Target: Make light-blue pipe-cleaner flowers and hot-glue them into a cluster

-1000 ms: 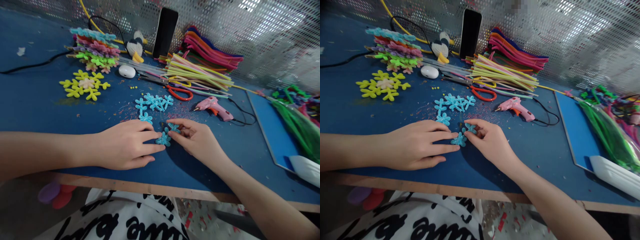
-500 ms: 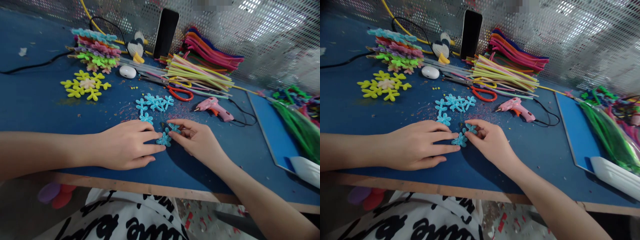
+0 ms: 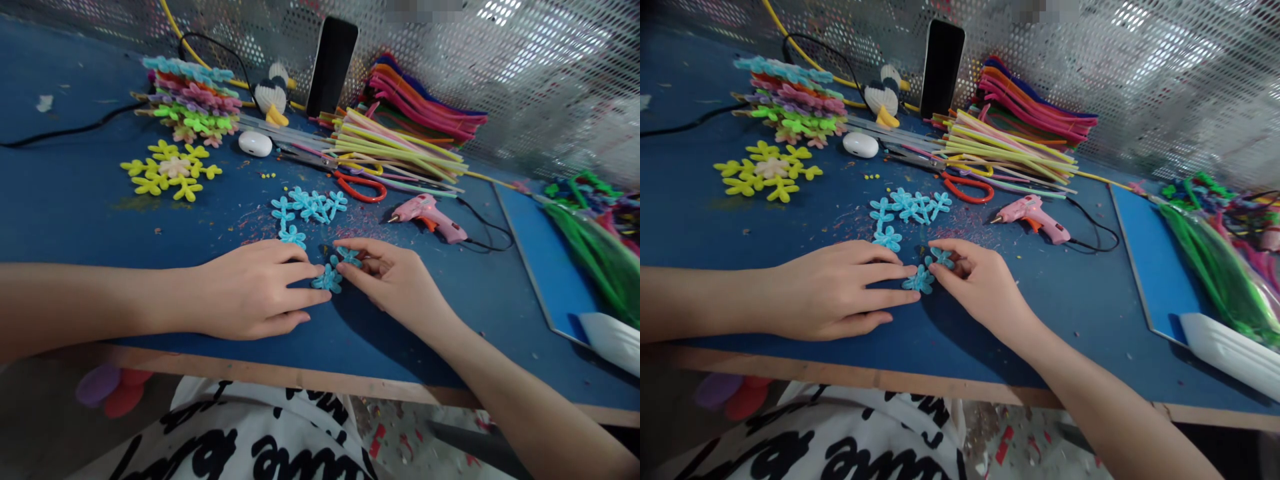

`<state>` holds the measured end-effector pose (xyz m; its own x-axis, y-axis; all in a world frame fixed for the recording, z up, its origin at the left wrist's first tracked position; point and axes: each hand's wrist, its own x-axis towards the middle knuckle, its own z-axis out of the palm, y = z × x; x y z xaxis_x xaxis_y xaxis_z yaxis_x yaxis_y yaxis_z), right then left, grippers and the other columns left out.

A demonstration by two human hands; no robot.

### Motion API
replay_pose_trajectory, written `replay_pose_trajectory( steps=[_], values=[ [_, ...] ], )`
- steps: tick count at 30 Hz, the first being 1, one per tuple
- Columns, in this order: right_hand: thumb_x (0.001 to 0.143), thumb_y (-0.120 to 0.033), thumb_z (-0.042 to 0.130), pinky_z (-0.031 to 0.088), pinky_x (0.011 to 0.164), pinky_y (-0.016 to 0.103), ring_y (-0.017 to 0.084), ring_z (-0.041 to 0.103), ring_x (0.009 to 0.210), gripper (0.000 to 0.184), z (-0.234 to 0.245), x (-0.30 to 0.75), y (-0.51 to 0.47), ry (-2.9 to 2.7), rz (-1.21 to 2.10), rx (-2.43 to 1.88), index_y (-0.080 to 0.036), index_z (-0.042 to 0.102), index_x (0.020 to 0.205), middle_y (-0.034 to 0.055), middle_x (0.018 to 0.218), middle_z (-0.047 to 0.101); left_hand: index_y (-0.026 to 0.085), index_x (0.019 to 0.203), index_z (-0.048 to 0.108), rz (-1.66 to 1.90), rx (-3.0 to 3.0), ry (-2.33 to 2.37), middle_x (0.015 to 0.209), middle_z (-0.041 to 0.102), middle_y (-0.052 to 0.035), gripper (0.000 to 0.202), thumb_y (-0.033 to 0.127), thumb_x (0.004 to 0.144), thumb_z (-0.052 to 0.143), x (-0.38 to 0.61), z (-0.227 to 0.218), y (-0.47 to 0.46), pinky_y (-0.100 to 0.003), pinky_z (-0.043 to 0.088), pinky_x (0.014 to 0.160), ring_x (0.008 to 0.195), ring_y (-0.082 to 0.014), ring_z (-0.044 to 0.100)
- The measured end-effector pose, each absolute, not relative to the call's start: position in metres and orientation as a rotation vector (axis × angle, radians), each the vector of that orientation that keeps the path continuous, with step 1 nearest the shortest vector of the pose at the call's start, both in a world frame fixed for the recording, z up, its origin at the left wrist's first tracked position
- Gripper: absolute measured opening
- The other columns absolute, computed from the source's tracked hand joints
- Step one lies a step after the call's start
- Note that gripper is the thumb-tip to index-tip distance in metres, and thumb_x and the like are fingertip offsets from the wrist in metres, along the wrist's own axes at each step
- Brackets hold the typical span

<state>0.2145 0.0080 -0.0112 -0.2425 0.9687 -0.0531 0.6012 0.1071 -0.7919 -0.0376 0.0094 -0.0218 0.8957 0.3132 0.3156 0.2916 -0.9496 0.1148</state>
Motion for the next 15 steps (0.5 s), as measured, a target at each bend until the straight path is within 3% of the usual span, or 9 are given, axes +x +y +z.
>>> replay_pose_trajectory(
  steps=[7, 10, 13, 15],
  values=[
    [0.087, -0.034, 0.070, 0.036, 0.046, 0.023, 0.009, 0.045, 0.049, 0.038, -0.0111, 0.2131, 0.0057, -1.917, 0.917, -1.506, -0.019, 0.073, 0.121, -0.0029, 0.060, 0.055, 0.022, 0.133, 0.065, 0.517, 2.987, 0.483, 0.132, 0.066, -0.0127, 0.038, 0.032, 0.097, 0.058, -0.0380, -0.0222, 0.0096, -0.045, 0.054, 0.095, 0.115, -0.0302, 0.060],
    [0.087, -0.034, 0.070, 0.042, 0.047, 0.022, 0.009, 0.053, 0.056, 0.039, -0.0102, 0.2145, 0.0036, -1.951, 0.871, -1.446, -0.021, 0.072, 0.124, 0.0034, 0.084, 0.065, 0.024, 0.134, 0.065, 0.519, 2.978, 0.501, 0.135, 0.064, -0.0145, 0.039, 0.032, 0.096, 0.059, -0.0386, -0.0229, 0.0092, -0.047, 0.054, 0.096, 0.116, -0.0312, 0.061],
    [0.088, -0.036, 0.070, 0.046, 0.046, 0.022, 0.008, 0.056, 0.060, 0.041, -0.0078, 0.2158, 0.0017, -1.925, 0.875, -1.390, -0.023, 0.069, 0.127, 0.0097, 0.118, 0.064, 0.024, 0.135, 0.065, 0.517, 2.979, 0.522, 0.136, 0.062, -0.0168, 0.040, 0.032, 0.096, 0.059, -0.0391, -0.0233, 0.0089, -0.051, 0.054, 0.096, 0.118, -0.0340, 0.061],
    [0.090, -0.038, 0.068, 0.045, 0.045, 0.023, 0.007, 0.055, 0.056, 0.042, -0.0059, 0.2159, 0.0009, -1.874, 0.901, -1.417, -0.023, 0.068, 0.128, 0.0102, 0.118, 0.064, 0.024, 0.136, 0.064, 0.501, 2.985, 0.523, 0.136, 0.062, -0.0169, 0.041, 0.032, 0.097, 0.058, -0.0395, -0.0232, 0.0088, -0.051, 0.054, 0.095, 0.118, -0.0347, 0.060]
  ],
)
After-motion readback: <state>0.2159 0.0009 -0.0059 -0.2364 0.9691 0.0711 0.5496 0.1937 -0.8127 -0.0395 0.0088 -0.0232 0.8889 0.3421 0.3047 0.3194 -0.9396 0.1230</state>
